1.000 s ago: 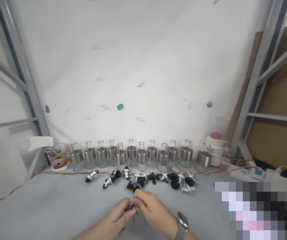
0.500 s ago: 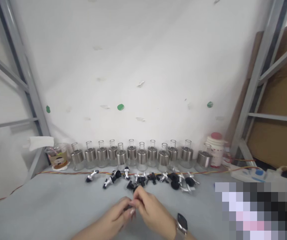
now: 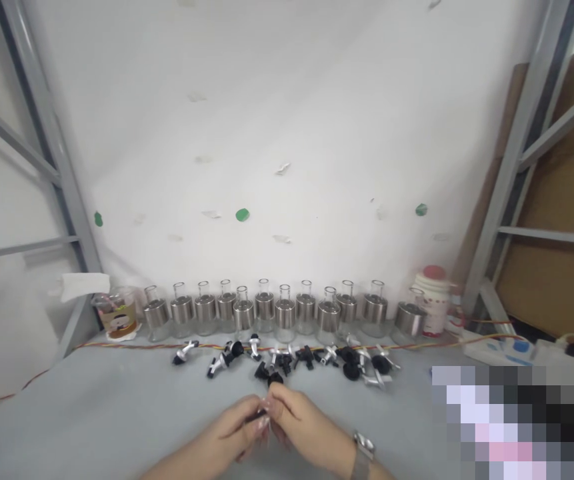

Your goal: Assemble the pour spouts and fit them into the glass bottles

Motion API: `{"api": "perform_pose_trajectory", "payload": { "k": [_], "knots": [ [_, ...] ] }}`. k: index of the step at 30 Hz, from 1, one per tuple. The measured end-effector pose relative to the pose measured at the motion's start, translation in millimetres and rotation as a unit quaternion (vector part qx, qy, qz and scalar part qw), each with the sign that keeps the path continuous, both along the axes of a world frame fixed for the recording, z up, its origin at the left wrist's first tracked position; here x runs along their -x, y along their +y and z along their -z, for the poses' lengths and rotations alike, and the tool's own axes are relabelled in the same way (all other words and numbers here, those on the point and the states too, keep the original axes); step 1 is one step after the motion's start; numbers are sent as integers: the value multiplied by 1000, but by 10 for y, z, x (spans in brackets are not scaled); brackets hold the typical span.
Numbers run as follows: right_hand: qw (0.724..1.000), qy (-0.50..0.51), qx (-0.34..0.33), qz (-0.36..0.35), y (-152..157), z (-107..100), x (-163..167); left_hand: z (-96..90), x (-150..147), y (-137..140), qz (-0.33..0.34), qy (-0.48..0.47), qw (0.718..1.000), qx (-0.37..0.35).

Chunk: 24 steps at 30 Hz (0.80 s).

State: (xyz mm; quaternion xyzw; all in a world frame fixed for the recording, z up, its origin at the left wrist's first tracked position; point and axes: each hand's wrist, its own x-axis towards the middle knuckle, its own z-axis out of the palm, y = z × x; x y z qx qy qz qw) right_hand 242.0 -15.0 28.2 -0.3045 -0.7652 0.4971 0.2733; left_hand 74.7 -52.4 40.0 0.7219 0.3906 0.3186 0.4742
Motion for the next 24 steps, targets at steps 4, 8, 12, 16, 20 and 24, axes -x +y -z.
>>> {"api": "perform_pose_trajectory", "payload": {
  "k": [4, 8, 12, 16, 20, 24],
  "knots": [
    [986, 71, 141, -52, 65, 96, 20, 86, 18, 13, 18, -23, 999, 26],
    [969, 120, 207, -61, 75, 119, 34, 70, 5, 13, 25, -25, 999, 10],
    [970, 132, 197, -57, 47, 121, 70, -27, -7, -9, 31, -24, 999, 6],
    [983, 87, 161, -9, 94, 109, 96, -38, -2, 12, 3, -32, 999, -7],
    [988, 39, 62, 135, 282, -3, -92, 109, 14, 127, -84, -60, 995, 15],
    [898, -148, -180, 373, 540, -98, -535, 209, 10, 242, -106, -194, 972, 81]
  ]
}}
